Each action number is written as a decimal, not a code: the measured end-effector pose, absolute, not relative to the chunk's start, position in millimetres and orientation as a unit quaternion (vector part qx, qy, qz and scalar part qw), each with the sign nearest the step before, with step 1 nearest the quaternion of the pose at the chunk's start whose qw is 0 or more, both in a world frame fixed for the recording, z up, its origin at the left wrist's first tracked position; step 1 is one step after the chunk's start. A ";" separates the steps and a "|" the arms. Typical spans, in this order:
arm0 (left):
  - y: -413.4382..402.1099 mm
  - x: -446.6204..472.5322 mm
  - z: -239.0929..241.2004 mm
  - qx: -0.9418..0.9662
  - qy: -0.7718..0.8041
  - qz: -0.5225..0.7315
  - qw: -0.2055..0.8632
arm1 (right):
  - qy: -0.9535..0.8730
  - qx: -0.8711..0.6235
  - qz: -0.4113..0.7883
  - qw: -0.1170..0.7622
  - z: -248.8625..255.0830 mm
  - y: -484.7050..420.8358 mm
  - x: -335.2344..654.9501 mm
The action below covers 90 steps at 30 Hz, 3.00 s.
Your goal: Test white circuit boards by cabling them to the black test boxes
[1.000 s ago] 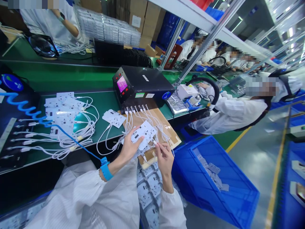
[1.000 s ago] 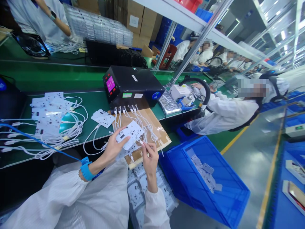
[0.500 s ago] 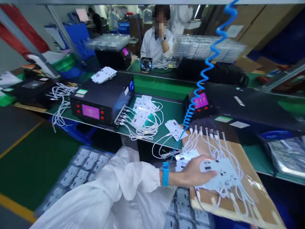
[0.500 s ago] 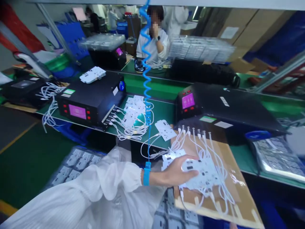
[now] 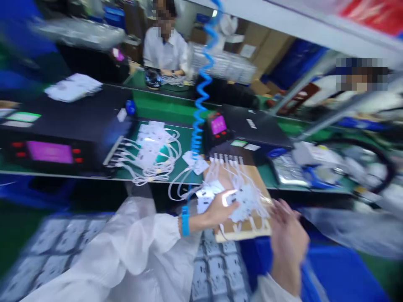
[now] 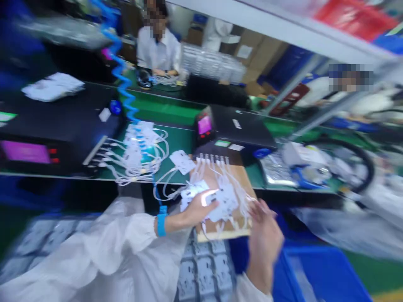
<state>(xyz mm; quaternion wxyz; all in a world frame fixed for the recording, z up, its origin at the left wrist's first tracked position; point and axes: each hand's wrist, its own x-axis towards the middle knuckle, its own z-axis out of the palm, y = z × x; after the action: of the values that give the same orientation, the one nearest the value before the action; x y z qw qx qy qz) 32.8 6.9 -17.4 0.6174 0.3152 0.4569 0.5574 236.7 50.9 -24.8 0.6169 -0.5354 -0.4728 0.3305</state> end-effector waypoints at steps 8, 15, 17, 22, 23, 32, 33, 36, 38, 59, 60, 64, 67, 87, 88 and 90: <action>10.0 37.6 -15.6 0.340 0.392 0.574 0.634 | -0.507 -0.516 0.352 0.594 -11.4 51.0 168.1; 8.8 38.8 -13.3 0.343 0.407 0.556 0.639 | -0.544 -0.500 0.323 0.591 -19.1 43.2 174.3; 8.8 40.0 -13.3 0.341 0.408 0.552 0.642 | -0.555 -0.502 0.304 0.590 -18.6 43.7 172.4; 7.5 41.7 -10.5 0.360 0.416 0.551 0.628 | -0.549 -0.515 0.282 0.594 -18.5 44.1 169.6; 7.2 41.7 -9.7 0.361 0.417 0.550 0.627 | -0.554 -0.518 0.280 0.589 -19.1 44.2 169.8; 8.0 42.2 -6.2 0.364 0.404 0.550 0.634 | -0.570 -0.527 0.255 0.577 -23.8 44.6 170.1; 8.0 42.2 -6.1 0.364 0.407 0.549 0.633 | -0.581 -0.528 0.250 0.566 -24.2 44.8 170.8; 8.0 42.1 -6.8 0.370 0.412 0.550 0.625 | -0.616 -0.529 0.225 0.538 -25.9 45.0 173.6; 8.2 42.3 -8.5 0.373 0.416 0.550 0.621 | -0.629 -0.531 0.214 0.526 -26.7 44.8 175.5; 13.4 48.5 -19.0 0.468 0.422 0.523 0.574 | -0.634 -0.546 0.255 0.484 -17.0 44.0 189.0; 14.2 48.2 -19.5 0.474 0.420 0.522 0.572 | -0.633 -0.548 0.258 0.482 -16.3 44.5 191.1; 16.2 47.9 -20.6 0.482 0.443 0.500 0.567 | -0.660 -0.542 0.257 0.453 -10.1 45.3 200.3; 17.3 49.9 -20.5 0.479 0.450 0.507 0.558 | -0.710 -0.530 0.165 0.434 -6.4 45.4 202.0; 39.4 64.8 -20.2 0.472 0.518 0.499 0.509 | -0.690 -0.593 0.014 0.415 -37.7 -8.8 234.8; 39.9 65.2 -19.3 0.478 0.520 0.497 0.504 | -0.686 -0.599 0.008 0.412 -44.7 -12.8 240.3; 40.3 66.2 -17.7 0.497 0.518 0.489 0.496 | -0.686 -0.602 0.011 0.408 -56.8 -16.2 247.4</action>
<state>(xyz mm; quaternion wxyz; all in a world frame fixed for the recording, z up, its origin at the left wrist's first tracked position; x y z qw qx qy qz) 66.2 40.3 -17.7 0.4959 0.4966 0.5182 0.4889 247.4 -16.2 -56.8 0.4083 -0.6019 -0.6862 0.0106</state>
